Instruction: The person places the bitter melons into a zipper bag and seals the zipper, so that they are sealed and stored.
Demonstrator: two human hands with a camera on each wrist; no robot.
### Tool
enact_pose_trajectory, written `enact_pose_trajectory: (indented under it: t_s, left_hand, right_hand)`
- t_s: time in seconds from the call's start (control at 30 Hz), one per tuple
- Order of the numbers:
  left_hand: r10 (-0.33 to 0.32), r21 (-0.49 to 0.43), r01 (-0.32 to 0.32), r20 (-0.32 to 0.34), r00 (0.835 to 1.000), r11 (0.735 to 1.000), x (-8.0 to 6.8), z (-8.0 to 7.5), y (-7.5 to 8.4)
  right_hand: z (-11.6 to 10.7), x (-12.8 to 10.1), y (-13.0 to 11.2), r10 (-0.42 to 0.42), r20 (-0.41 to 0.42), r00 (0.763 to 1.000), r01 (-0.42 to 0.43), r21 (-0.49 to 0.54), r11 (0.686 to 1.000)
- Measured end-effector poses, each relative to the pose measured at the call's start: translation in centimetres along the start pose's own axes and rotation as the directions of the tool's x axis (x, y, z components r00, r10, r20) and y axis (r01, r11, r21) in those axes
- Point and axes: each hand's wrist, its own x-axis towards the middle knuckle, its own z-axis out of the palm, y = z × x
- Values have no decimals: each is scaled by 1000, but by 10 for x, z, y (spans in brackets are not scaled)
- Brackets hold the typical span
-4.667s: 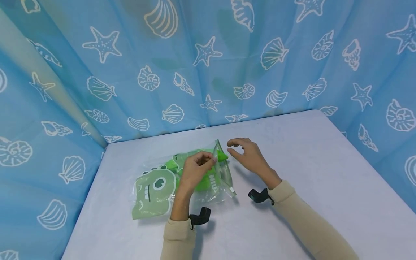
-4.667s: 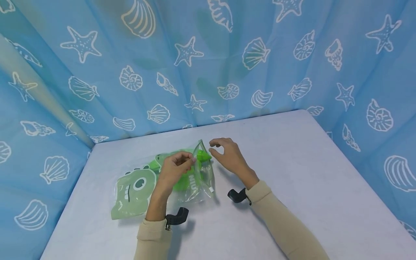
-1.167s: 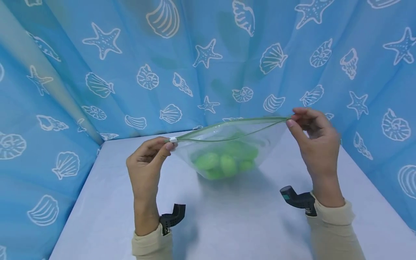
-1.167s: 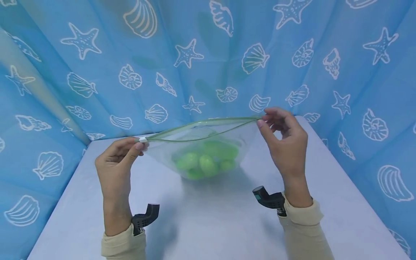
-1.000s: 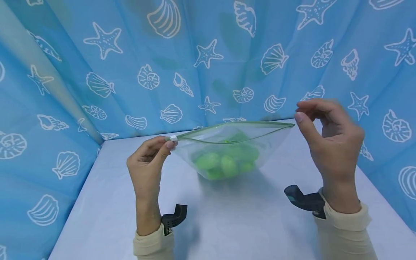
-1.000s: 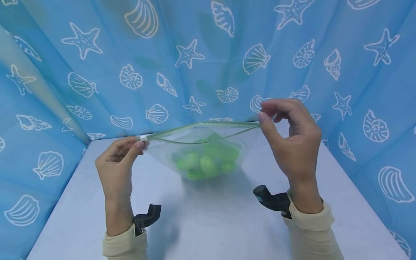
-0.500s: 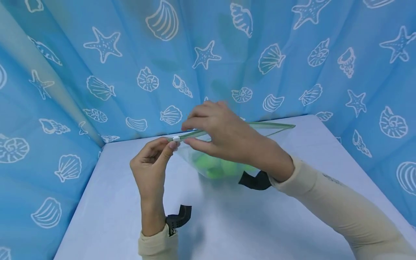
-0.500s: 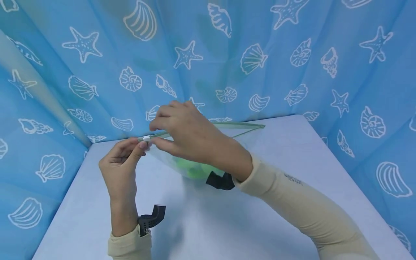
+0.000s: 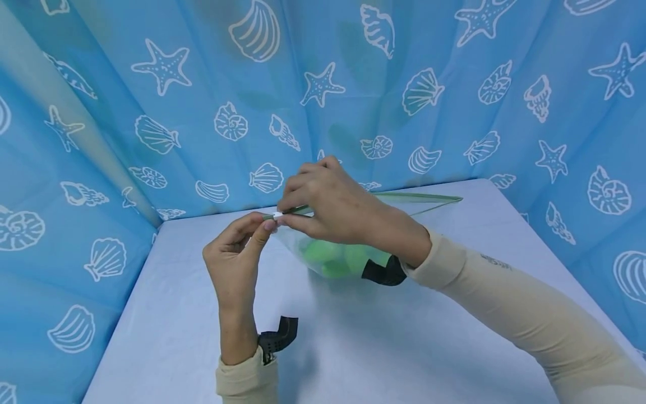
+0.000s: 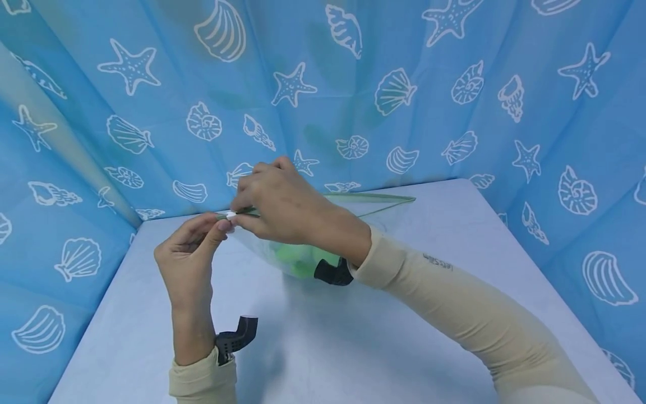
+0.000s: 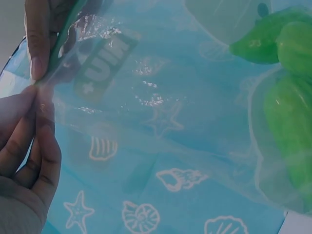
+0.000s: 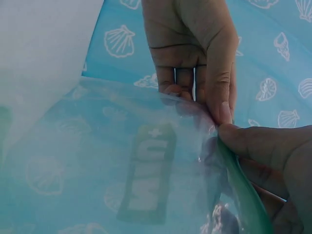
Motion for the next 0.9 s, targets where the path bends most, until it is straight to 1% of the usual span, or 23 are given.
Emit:
enact_pose_trajectory:
  t_s: [0.27,0.43,0.7,0.9]
  left_hand:
    - [-22,-17,22,1,1000,1000,0,1,0]
    - [-15,-17,15,9,1000,1000,0,-1,-1]
    - [-33,-33,33,8,999,999,-2,-4,-19]
    - [-29,-40,29,5,1000,999,-2,-5,-20]
  right_hand:
    - [-6,-6,5,20,9,1000,-20,-18,1000]
    - [-8,-11,9,21,4,1000,-21,-26,999]
    - [-9,-21,14,30,-9,1000,-30,-16,999]
    - [-12,-27,17,23,-21,1000,-23,-16,1000]
